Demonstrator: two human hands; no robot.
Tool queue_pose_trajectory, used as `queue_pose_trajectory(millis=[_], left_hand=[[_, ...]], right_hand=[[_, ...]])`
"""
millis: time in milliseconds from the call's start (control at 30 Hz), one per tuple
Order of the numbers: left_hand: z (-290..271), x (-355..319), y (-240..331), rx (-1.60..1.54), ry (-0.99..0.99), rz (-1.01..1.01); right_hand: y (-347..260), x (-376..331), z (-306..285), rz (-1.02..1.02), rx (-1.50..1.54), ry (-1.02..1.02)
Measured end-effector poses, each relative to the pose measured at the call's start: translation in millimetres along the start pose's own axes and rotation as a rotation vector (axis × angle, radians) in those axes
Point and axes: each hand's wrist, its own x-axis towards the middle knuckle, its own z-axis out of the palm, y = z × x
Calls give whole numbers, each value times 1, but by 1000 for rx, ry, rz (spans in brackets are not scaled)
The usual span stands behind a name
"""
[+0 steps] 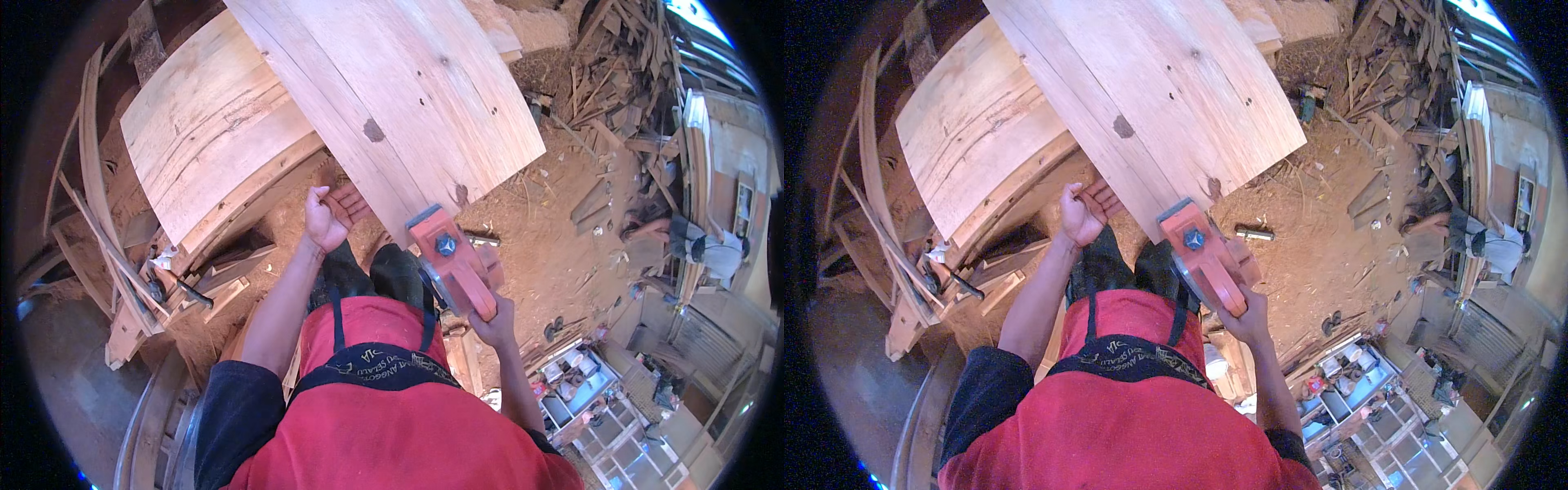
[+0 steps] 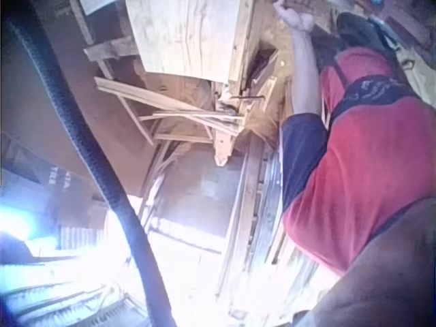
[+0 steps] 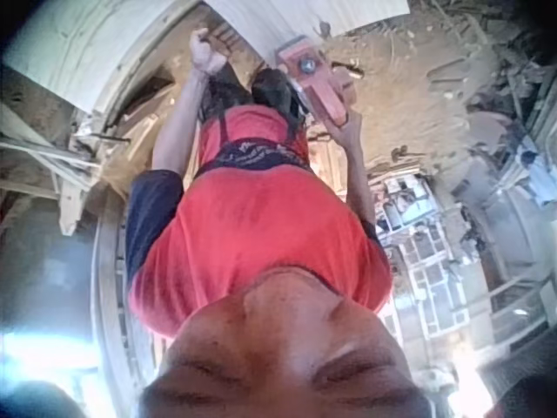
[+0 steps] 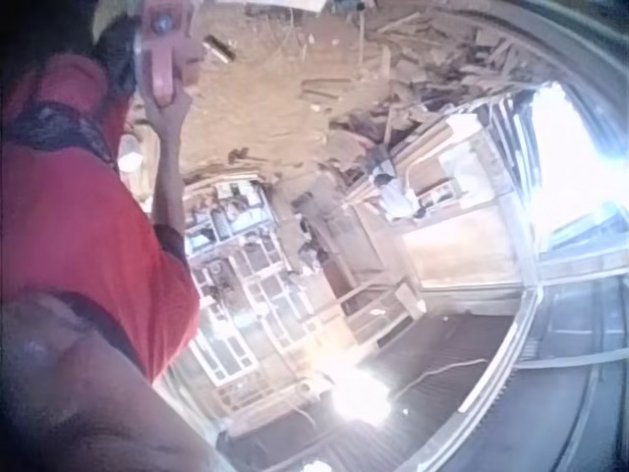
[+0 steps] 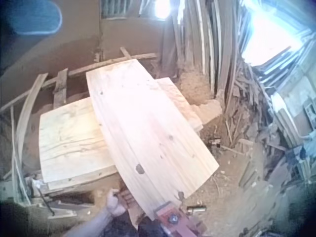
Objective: The person sands the surface of a wood plank using a power sander, turning the plank over to sand multiple sides.
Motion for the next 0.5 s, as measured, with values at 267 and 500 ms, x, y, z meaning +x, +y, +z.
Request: queue_pose_trajectory(millis=[267, 500], left_hand=[[8, 6, -9, -75, 44, -55], [25, -4, -17, 9, 171, -36]], right_hand=[[-61, 90, 17, -140, -79, -4], [-164, 235, 74, -333, -46, 9]])
